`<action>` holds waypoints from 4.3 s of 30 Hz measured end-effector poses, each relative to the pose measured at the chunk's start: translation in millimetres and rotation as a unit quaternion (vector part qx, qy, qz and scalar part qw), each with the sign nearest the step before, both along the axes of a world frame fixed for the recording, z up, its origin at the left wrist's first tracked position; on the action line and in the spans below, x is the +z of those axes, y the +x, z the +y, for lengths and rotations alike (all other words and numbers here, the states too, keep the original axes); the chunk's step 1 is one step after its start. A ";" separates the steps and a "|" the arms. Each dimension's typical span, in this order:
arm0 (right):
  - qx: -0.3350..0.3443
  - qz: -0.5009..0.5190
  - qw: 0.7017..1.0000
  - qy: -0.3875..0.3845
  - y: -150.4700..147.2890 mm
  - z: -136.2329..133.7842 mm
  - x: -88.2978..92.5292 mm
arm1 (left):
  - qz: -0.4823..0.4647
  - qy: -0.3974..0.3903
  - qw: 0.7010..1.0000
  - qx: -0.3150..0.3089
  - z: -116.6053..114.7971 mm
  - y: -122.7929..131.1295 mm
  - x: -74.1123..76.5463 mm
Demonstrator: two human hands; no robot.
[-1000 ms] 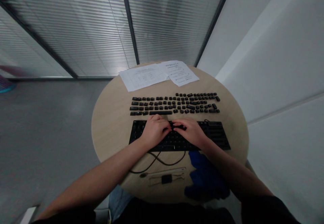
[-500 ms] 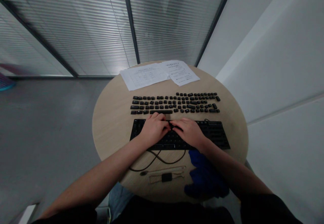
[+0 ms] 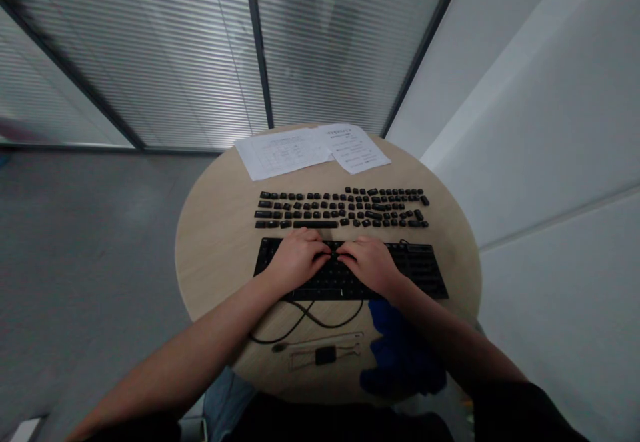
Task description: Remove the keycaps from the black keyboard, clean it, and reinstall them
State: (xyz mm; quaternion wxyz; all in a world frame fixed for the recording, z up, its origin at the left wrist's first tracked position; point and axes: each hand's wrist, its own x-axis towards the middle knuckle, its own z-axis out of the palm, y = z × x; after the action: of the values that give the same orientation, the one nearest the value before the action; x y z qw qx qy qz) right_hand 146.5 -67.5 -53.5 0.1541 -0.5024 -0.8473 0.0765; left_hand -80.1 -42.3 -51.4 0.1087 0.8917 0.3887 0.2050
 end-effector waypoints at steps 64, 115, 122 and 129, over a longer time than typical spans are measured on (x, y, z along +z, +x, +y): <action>0.006 0.206 0.978 0.043 58.2 -2.7 -19.8 | -0.029 -0.066 0.997 -0.018 8.3 40.8 2.0; 0.035 0.083 0.994 0.062 45.1 -3.8 -13.6 | -0.066 -0.038 0.997 -0.029 7.7 40.9 -8.5; 0.052 0.038 0.993 0.097 41.8 -8.3 -12.1 | -0.063 -0.042 0.997 -0.024 7.5 41.4 -8.8; -0.016 0.111 0.984 0.138 71.5 11.8 9.8 | -0.071 -0.038 0.996 -0.026 7.7 41.0 -10.8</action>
State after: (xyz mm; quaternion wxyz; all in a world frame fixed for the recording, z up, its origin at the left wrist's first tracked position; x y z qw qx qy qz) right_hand 218.0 -55.7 -43.7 0.3160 -0.4780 -0.8195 0.0114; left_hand -39.1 -34.6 -62.2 0.1751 0.8801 0.3641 0.2495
